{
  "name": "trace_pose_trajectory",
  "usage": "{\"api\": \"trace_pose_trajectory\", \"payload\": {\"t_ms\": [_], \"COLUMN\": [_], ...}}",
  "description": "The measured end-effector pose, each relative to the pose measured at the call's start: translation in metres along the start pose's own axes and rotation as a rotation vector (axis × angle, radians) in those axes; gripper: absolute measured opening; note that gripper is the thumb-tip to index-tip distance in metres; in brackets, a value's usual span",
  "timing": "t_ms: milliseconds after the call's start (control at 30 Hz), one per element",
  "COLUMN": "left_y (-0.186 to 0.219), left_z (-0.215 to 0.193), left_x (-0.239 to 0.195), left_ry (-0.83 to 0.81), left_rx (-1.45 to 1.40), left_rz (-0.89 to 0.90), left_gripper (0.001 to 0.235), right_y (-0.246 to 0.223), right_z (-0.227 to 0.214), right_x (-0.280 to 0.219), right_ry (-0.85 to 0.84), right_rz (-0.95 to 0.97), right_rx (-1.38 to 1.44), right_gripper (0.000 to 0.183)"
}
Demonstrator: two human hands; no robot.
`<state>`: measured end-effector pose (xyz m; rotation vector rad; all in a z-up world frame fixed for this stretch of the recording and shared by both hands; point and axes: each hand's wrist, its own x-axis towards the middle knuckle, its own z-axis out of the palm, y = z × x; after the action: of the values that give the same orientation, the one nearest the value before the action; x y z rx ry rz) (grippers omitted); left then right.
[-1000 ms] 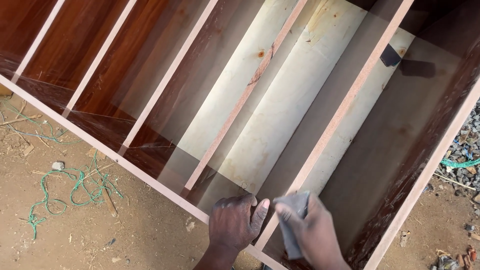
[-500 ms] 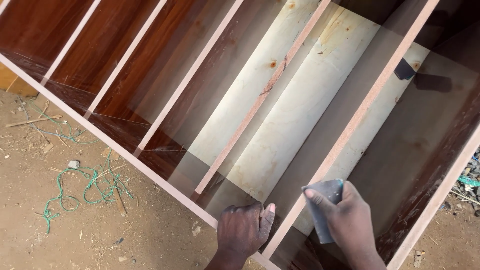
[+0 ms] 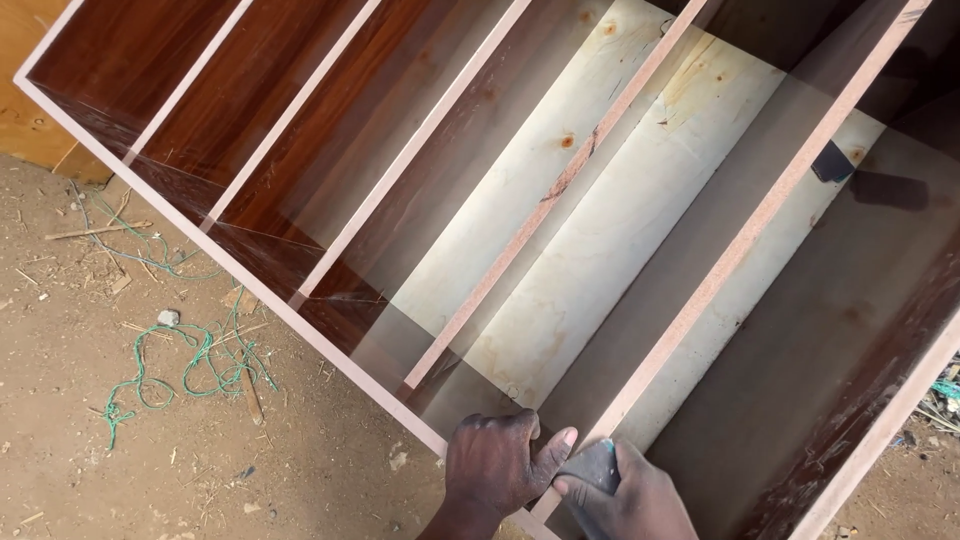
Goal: The person sands the edges and interior surfaces of a wooden drawer frame using a sanding block. They work on the outer edges and then move to the inner dividers and bottom surface of the drawer.
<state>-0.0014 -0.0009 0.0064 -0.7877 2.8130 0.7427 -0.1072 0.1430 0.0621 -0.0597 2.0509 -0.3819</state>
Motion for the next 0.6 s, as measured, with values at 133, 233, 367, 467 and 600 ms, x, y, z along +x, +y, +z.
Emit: {"api": "trace_pose_trajectory", "payload": {"t_ms": [133,233,367,467,600], "left_y": [-0.004,-0.002,-0.001,-0.003,-0.004], "left_z": [-0.002,-0.002,0.002,0.000,0.003], "left_x": [0.001,-0.001,-0.004,0.000,-0.001], "left_ry": [-0.004,0.029,0.015,-0.026,-0.075], "left_rx": [0.017,-0.014,-0.018,-0.011,0.003], "left_rz": [0.013,0.037,0.037,-0.004,-0.050], "left_gripper": [0.075,0.068,0.060,0.065,0.075], "right_y": [-0.034,-0.021,-0.022,-0.032,0.017], "right_z": [-0.055,-0.022,-0.035,-0.042,0.021], "right_x": [-0.003,-0.005,-0.004,-0.003,0.017], "right_ry": [0.374,0.407,0.159,0.417,0.070], "right_rz": [0.020,-0.008,0.096,0.032,0.056], "right_rx": [0.264,0.367,0.193,0.401,0.262], "right_gripper": [0.046,0.037,0.041,0.034,0.040]}}
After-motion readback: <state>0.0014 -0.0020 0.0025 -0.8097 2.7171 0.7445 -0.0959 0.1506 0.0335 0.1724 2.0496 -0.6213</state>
